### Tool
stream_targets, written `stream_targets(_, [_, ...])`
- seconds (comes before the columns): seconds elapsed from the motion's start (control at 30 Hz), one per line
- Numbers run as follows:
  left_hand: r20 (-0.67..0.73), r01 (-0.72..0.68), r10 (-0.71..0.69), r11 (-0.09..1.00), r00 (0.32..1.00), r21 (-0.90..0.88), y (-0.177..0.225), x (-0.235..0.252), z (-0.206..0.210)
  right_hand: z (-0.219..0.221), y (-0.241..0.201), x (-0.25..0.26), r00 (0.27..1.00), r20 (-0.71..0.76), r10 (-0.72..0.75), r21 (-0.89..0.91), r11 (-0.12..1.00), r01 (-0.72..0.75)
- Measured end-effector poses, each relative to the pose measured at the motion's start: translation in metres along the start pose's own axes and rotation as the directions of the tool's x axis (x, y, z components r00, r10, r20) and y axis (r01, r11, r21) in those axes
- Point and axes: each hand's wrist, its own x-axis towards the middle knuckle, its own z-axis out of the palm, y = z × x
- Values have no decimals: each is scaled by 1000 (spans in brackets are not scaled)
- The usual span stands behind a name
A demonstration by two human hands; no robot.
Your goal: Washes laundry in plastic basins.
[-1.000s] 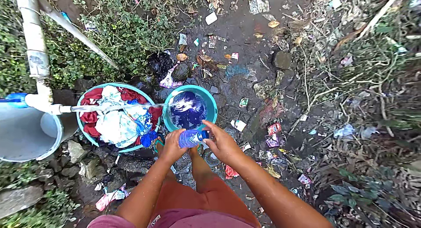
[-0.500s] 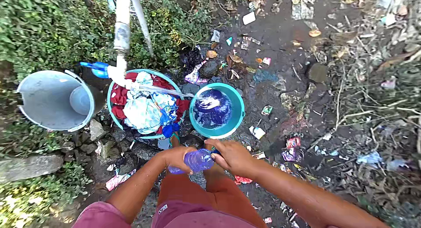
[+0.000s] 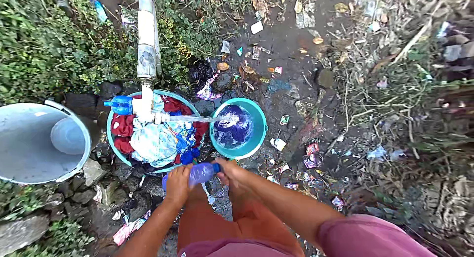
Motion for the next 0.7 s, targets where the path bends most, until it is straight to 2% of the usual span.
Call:
stream_targets(0.03, [-48, 68, -72, 994, 996, -81, -4, 6, 2, -4, -21, 1, 996, -21, -82, -77, 994, 81])
stream_targets(0.1, [-115, 225, -268, 929, 956, -292, -17, 20, 9, -16, -60, 13, 967, -158, -203, -139, 974, 181])
stream_targets(0.17, [-143, 321, -460, 779, 876, -539, -37, 36, 17, -38, -86, 44, 905, -309, -292, -85, 956, 280])
stream_targets(0.23, [-140, 336, -622, 583, 770, -740, -61, 51, 28, -60, -101, 79, 849, -392, -354, -39, 929, 369])
stream_targets(0.3, [-92, 377, -728, 454, 679, -808, -86, 62, 36, -72, -114, 107, 815, -408, -411, -103, 908, 407])
stream_targets(0.33, [-67, 420, -754, 434, 653, -797, -96, 66, 38, -75, -118, 116, 797, -404, -448, -190, 894, 406])
stream_targets(0.4, [-10, 562, -777, 464, 629, -685, -103, 76, 40, -75, -125, 123, 779, -370, -507, -391, 845, 364])
stream_targets(0.43, [15, 605, -763, 500, 646, -620, -98, 83, 41, -75, -130, 126, 783, -363, -504, -443, 833, 330])
stream_targets(0.47, [43, 609, -717, 557, 696, -565, -90, 90, 42, -75, -134, 129, 790, -357, -499, -469, 827, 311])
stream_targets(0.57, [148, 481, -476, 723, 867, -495, -44, 122, 53, -77, -140, 129, 791, -379, -479, -443, 845, 300])
stream_targets(0.63, [204, 389, -331, 806, 921, -447, -3, 151, 66, -82, -136, 130, 772, -380, -509, -389, 845, 366])
stream_targets(0.7, [267, 325, -235, 869, 935, -373, 39, 186, 77, -94, -126, 133, 755, -354, -552, -353, 826, 439])
